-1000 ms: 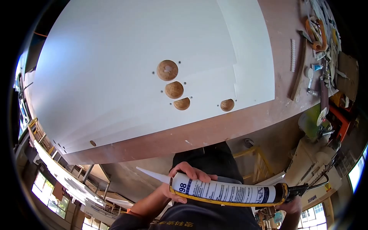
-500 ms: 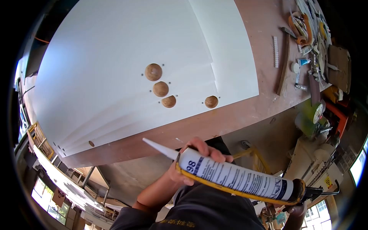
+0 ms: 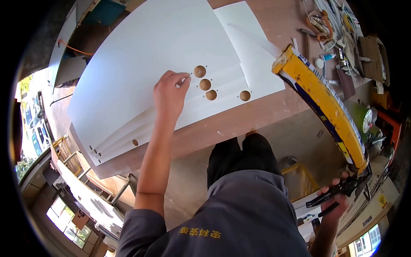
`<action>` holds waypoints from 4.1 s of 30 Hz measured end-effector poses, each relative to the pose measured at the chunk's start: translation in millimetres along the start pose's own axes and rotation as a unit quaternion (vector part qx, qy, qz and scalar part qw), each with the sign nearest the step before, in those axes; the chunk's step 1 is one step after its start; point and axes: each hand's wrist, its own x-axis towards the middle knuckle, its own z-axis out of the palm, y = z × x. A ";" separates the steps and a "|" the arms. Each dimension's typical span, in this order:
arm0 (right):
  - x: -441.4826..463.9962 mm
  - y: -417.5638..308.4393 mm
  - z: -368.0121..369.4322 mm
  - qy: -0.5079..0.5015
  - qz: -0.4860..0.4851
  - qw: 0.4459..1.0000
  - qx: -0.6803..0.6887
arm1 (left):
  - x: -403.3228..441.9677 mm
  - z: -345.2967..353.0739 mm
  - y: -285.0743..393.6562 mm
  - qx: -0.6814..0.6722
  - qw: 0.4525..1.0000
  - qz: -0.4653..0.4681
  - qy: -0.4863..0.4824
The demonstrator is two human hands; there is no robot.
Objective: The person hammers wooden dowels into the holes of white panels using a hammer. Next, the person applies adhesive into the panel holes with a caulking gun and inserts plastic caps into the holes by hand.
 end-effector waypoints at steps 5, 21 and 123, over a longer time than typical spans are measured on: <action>-6.9 8.2 -11.1 -0.001 -0.022 0.999 0.034 | 30.1 5.0 16.4 0.142 0.982 -0.018 -0.124; -11.7 24.1 -59.1 0.014 -0.059 0.994 0.092 | 50.5 26.6 57.9 0.325 0.914 -0.101 -0.220; -35.6 -9.0 127.9 -0.179 -0.056 0.848 -0.496 | -108.5 30.1 91.4 -0.773 0.481 -0.315 -0.267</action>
